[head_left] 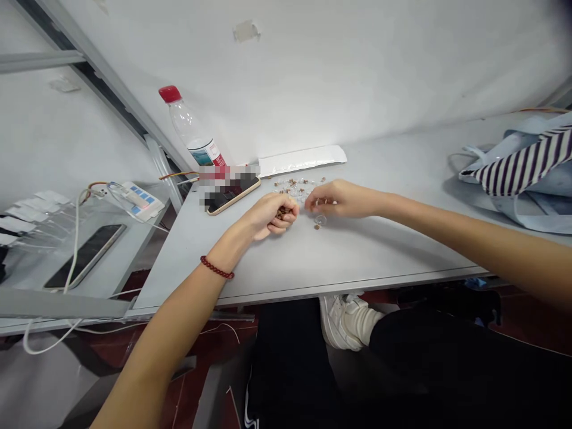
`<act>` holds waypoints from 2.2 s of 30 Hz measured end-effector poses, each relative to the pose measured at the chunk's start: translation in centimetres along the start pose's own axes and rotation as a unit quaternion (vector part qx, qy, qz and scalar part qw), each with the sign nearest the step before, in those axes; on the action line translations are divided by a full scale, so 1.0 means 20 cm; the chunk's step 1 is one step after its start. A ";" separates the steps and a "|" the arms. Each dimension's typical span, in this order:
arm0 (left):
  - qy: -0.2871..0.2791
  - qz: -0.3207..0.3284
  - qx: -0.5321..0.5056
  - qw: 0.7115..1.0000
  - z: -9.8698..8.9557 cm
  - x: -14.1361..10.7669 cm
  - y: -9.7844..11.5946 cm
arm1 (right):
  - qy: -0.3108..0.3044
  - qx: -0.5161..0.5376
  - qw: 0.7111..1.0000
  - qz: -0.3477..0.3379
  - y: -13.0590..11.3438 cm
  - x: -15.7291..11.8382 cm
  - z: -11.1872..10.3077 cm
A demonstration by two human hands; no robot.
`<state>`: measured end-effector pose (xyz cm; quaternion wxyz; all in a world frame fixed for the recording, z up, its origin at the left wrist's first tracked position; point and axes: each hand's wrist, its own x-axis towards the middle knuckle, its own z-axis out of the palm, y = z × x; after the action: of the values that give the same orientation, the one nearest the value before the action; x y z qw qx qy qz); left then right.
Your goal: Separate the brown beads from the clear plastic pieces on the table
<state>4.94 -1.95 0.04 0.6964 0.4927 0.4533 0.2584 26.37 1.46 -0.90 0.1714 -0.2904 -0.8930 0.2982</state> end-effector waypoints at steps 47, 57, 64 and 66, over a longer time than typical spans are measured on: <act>-0.031 -0.055 -0.006 0.998 0.03 0.00 -0.02 | 0.147 0.257 0.954 0.047 -0.07 -0.07 0.22; 0.254 0.154 0.011 0.955 -0.05 0.05 -0.01 | 0.203 0.080 0.974 0.053 -0.08 0.19 0.20; 0.182 0.048 -0.224 0.956 -0.15 0.01 0.09 | 0.184 -0.034 0.982 -0.008 -0.05 0.35 0.24; 0.179 0.056 -0.212 0.959 -0.13 0.01 0.08 | 0.195 -0.011 0.981 -0.010 -0.02 0.33 0.21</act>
<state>2.86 0.01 1.27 0.6764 0.3042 0.4774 0.4711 19.06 3.54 -3.07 0.3421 -0.3357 -0.8486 0.2237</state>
